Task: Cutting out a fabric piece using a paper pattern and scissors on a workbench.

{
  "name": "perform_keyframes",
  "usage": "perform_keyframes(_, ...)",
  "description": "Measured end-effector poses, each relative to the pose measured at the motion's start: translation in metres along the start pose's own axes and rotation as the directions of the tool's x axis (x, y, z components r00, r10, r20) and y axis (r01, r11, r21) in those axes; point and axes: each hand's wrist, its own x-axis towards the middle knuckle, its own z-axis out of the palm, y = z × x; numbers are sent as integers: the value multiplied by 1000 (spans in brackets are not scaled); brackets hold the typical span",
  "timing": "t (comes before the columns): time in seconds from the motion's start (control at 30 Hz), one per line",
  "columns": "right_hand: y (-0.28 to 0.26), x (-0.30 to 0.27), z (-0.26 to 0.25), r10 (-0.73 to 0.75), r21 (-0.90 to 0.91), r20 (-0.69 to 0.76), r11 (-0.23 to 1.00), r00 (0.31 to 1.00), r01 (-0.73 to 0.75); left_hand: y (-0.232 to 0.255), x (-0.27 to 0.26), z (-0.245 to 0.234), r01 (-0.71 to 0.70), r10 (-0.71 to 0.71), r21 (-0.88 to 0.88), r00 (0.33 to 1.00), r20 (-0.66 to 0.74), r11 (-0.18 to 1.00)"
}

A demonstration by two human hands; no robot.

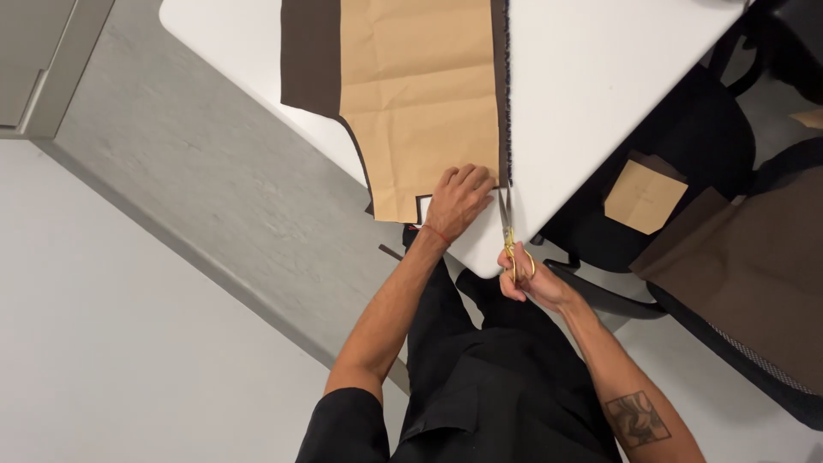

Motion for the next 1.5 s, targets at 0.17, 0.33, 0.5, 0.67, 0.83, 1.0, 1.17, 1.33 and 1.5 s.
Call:
perform_keyframes(0.17, -20, -6, 4, 15, 85, 23, 996, 1000, -17, 1, 2, 15, 19, -18, 12, 998, -52, 1000)
perform_keyframes(0.33, -25, -13, 2, -11, 156, 43, 988, 999, 4, 0, 4, 25, 14, -12, 13, 993, -116, 1000)
perform_keyframes(0.5, -17, -15, -1, 80, -35, -19, 996, 997, -80, -2, 7, 28, 38, -48, -51, 976, -212, 998)
perform_keyframes(0.67, -9, -14, -2, 132, -102, -39, 985, 990, -135, -4, 10, 26, 165, -222, -260, 953, -207, 951)
perform_keyframes(0.83, 1, -4, -6, 131, -158, -51, 978, 990, -137, -9, 14, 24, 256, -318, -381, 942, -107, 888)
perform_keyframes(1.0, 0, 4, -4, 111, -159, -65, 980, 992, -120, -17, 19, 24, 327, -388, -464, 921, -39, 824)
perform_keyframes(1.17, -5, 7, 3, 110, -122, -88, 985, 990, -120, -31, 24, 32, 439, -466, -521, 880, 87, 732)
perform_keyframes(1.33, -1, 11, 0, 67, -188, -116, 978, 991, -88, -30, 30, 23, 517, -497, -553, 844, 202, 653)
perform_keyframes(1.5, -19, 11, 5, 62, -186, -156, 978, 986, -91, -26, 28, 17, 467, -457, -561, 873, 170, 683)
